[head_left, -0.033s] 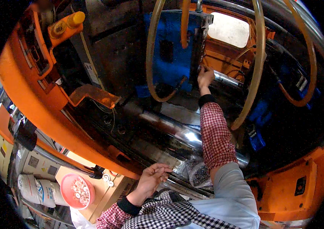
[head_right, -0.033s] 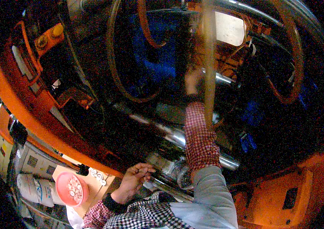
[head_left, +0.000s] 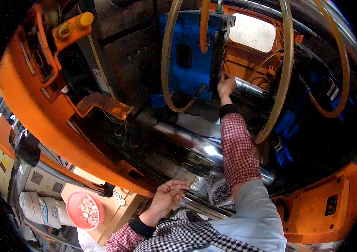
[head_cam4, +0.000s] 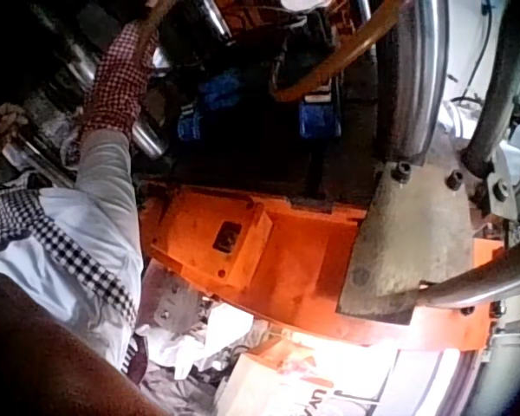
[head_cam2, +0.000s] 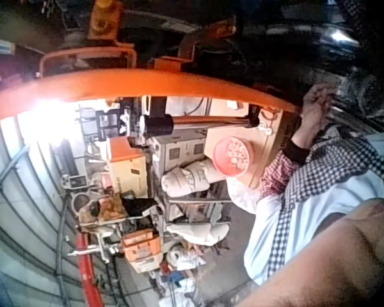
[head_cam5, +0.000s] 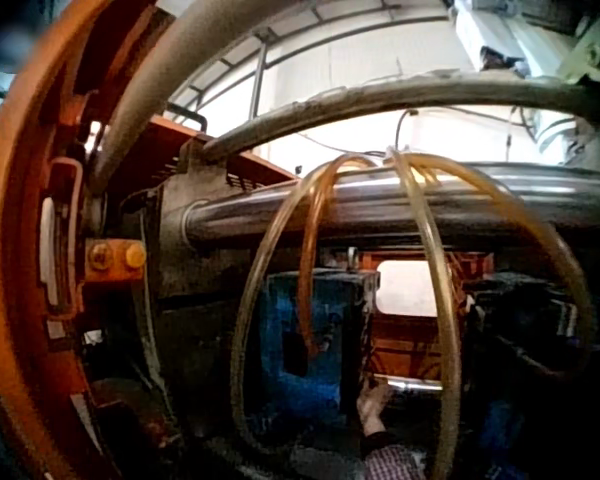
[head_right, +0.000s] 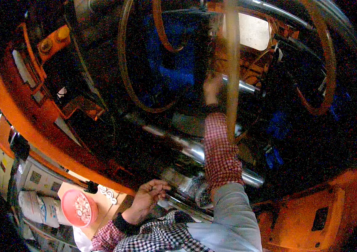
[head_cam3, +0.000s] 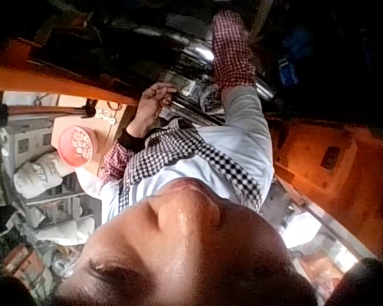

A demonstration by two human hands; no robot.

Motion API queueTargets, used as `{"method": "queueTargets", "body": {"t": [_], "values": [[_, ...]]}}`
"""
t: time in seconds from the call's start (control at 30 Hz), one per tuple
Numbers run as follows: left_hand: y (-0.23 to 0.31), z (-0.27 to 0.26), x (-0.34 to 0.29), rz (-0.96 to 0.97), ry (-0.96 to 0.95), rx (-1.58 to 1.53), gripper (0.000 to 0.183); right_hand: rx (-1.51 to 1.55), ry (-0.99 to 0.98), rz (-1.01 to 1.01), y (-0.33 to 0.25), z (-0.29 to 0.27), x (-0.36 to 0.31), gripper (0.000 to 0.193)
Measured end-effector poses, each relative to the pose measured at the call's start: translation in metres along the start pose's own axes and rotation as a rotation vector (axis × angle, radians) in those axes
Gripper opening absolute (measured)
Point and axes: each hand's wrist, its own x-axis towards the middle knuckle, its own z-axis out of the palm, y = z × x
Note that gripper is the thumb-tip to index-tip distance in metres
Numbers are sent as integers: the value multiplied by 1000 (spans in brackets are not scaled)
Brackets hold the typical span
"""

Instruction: The person operates an orange injection molding machine, repeatedly opening the door, retrieving small white plastic parts, and placing them into a pink bowl. The person also uses scissors to trim excess plastic from the parts and places the trimmed pieces into a white bag.

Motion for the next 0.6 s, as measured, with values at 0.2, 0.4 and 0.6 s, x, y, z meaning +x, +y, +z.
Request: {"method": "queueTargets", "body": {"t": [0.2,0.4,0.6], "values": [[-4,-3,2,4,19,27,19,-19,-76,-180,6,-1,6,19],[-1,-2,5,43,-2,19,20,-504,-508,-452,3,-21,7,20],[10,10,23,73,-23,16,22,-272,-524,-403,-64,-92,1,14]]}}
